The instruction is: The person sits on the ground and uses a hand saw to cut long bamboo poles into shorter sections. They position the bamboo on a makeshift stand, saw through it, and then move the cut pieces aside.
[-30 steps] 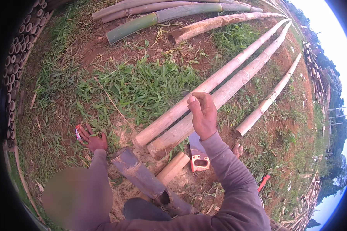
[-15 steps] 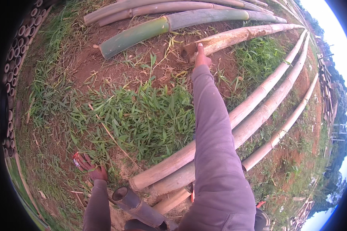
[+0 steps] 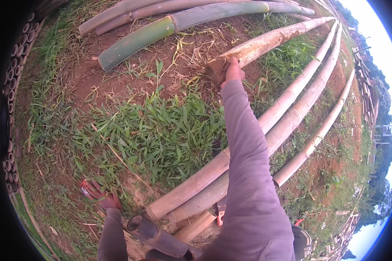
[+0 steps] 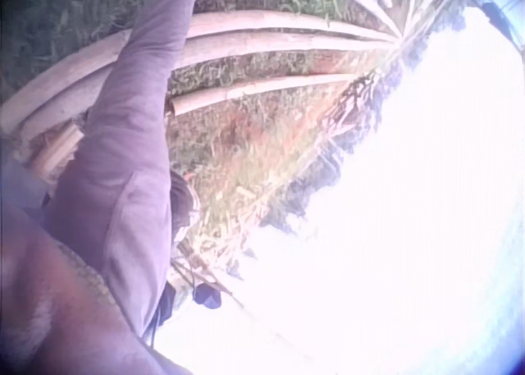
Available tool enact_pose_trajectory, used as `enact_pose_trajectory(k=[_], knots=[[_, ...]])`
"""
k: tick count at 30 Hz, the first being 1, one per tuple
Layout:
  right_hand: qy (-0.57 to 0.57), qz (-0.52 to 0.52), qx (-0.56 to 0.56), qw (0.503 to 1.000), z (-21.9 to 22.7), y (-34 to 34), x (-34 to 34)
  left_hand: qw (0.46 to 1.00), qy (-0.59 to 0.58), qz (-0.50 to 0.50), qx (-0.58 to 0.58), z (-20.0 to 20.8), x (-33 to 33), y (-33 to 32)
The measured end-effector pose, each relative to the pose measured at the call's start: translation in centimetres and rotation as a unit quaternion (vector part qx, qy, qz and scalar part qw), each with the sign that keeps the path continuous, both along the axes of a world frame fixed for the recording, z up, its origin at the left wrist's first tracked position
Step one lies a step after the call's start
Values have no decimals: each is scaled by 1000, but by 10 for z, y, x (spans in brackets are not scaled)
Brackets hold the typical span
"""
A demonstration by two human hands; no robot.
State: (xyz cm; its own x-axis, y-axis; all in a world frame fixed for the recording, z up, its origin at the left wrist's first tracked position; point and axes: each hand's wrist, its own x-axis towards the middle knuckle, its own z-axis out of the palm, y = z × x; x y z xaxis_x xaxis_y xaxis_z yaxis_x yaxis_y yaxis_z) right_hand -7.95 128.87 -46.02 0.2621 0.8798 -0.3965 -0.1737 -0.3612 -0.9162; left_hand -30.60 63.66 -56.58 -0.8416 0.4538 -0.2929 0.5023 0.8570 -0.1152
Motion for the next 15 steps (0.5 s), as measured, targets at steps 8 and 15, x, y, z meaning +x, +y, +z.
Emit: enact_pose_trajectory(k=[8, 15], knots=[[-54, 105, -128, 985, 4, -53, 85, 994, -76, 34, -76, 4, -5, -2], [-17, 15, -37, 999, -30, -23, 65, 988, -104, 78, -81, -3, -4, -1]])
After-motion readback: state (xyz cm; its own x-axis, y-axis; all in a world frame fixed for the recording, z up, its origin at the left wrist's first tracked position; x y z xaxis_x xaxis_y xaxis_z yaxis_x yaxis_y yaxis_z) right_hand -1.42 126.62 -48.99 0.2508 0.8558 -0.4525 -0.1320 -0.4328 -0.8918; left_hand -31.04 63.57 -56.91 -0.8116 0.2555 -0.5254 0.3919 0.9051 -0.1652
